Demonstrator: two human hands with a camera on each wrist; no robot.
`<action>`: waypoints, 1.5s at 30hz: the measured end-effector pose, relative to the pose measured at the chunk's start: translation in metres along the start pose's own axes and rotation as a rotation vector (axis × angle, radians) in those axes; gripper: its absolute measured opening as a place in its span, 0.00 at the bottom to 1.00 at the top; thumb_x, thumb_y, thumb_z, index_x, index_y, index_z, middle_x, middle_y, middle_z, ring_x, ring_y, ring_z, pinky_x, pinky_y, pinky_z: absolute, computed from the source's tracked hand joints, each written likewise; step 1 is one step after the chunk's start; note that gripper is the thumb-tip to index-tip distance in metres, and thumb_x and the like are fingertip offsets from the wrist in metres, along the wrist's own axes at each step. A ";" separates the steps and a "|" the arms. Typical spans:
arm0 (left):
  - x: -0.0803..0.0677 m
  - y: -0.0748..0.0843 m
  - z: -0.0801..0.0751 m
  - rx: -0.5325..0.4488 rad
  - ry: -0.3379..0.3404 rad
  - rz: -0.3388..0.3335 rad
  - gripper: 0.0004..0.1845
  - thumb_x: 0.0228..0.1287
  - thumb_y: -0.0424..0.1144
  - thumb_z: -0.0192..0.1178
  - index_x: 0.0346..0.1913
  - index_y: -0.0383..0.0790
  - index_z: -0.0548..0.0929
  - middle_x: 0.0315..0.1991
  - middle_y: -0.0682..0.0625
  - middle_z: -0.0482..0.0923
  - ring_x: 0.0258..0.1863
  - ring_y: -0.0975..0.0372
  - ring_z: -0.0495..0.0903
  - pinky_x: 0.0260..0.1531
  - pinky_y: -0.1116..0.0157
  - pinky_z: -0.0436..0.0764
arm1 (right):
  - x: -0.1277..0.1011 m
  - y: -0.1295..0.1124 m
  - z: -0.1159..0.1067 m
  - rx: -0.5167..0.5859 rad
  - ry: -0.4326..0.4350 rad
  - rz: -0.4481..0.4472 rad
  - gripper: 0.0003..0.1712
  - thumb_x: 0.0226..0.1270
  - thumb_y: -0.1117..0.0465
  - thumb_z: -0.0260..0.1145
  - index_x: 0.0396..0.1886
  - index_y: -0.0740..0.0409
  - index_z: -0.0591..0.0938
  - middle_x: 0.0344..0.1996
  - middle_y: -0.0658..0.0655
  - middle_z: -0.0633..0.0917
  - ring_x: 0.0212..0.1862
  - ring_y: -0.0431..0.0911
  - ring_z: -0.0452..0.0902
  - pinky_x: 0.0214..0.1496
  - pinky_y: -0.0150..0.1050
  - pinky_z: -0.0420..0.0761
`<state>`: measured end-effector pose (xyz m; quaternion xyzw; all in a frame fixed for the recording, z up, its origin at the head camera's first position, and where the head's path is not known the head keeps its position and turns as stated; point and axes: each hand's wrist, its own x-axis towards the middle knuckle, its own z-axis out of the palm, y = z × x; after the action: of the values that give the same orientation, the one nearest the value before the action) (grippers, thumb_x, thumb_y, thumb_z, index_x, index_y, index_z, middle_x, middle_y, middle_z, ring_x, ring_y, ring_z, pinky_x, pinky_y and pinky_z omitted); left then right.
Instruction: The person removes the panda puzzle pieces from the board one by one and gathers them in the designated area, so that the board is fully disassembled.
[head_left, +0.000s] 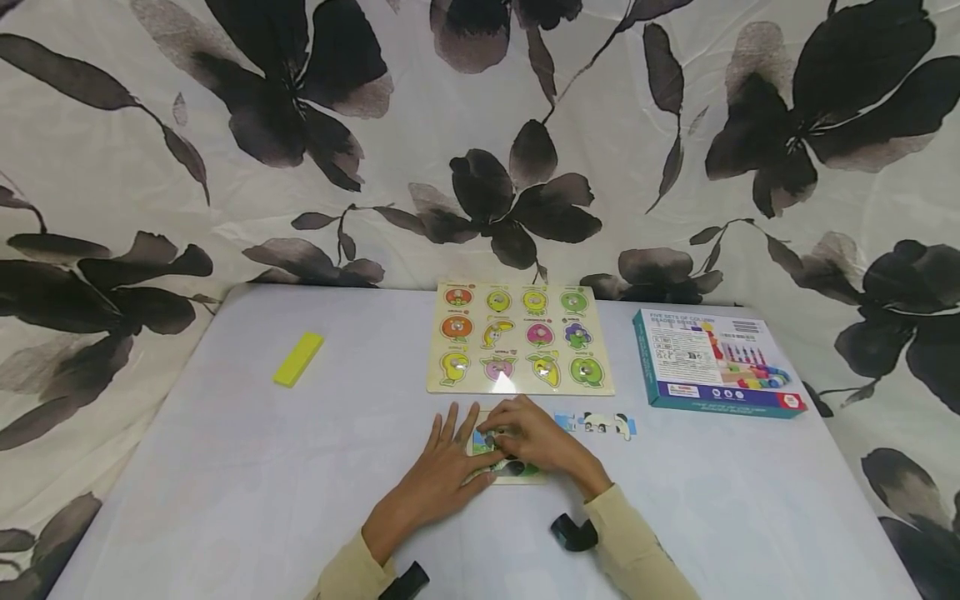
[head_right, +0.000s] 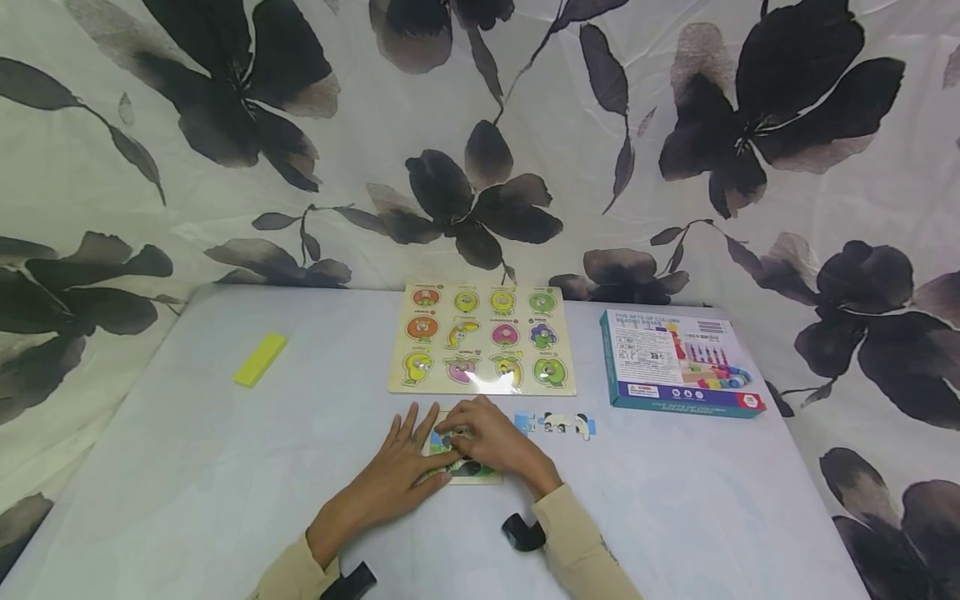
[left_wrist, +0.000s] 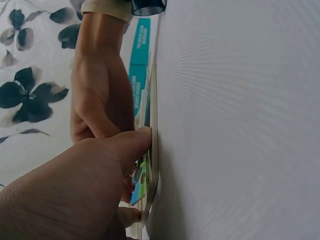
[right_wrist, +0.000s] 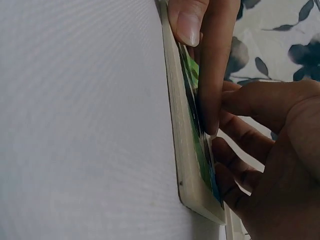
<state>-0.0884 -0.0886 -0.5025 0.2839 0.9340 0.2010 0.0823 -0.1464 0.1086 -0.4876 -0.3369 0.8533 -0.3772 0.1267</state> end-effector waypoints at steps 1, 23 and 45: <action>0.000 0.000 0.000 0.001 0.001 0.002 0.21 0.72 0.53 0.48 0.63 0.57 0.76 0.75 0.35 0.43 0.72 0.35 0.35 0.67 0.36 0.42 | 0.000 0.000 -0.001 0.007 -0.002 0.000 0.14 0.62 0.68 0.64 0.46 0.54 0.87 0.42 0.47 0.85 0.49 0.43 0.72 0.51 0.41 0.70; -0.002 0.000 0.000 0.010 0.016 0.015 0.21 0.72 0.53 0.48 0.64 0.56 0.76 0.75 0.34 0.43 0.73 0.36 0.36 0.67 0.36 0.42 | 0.000 0.004 -0.001 0.103 -0.056 0.042 0.17 0.61 0.66 0.67 0.50 0.53 0.85 0.36 0.43 0.86 0.42 0.42 0.71 0.47 0.38 0.69; -0.002 0.001 -0.001 -0.001 0.007 0.001 0.21 0.73 0.53 0.47 0.65 0.57 0.75 0.76 0.36 0.42 0.73 0.37 0.35 0.68 0.37 0.41 | -0.001 0.003 -0.002 0.100 -0.016 0.088 0.15 0.62 0.64 0.67 0.49 0.53 0.86 0.39 0.44 0.86 0.42 0.42 0.71 0.44 0.37 0.70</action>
<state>-0.0865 -0.0890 -0.5016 0.2836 0.9339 0.2027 0.0789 -0.1478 0.1123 -0.4883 -0.2954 0.8462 -0.4109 0.1667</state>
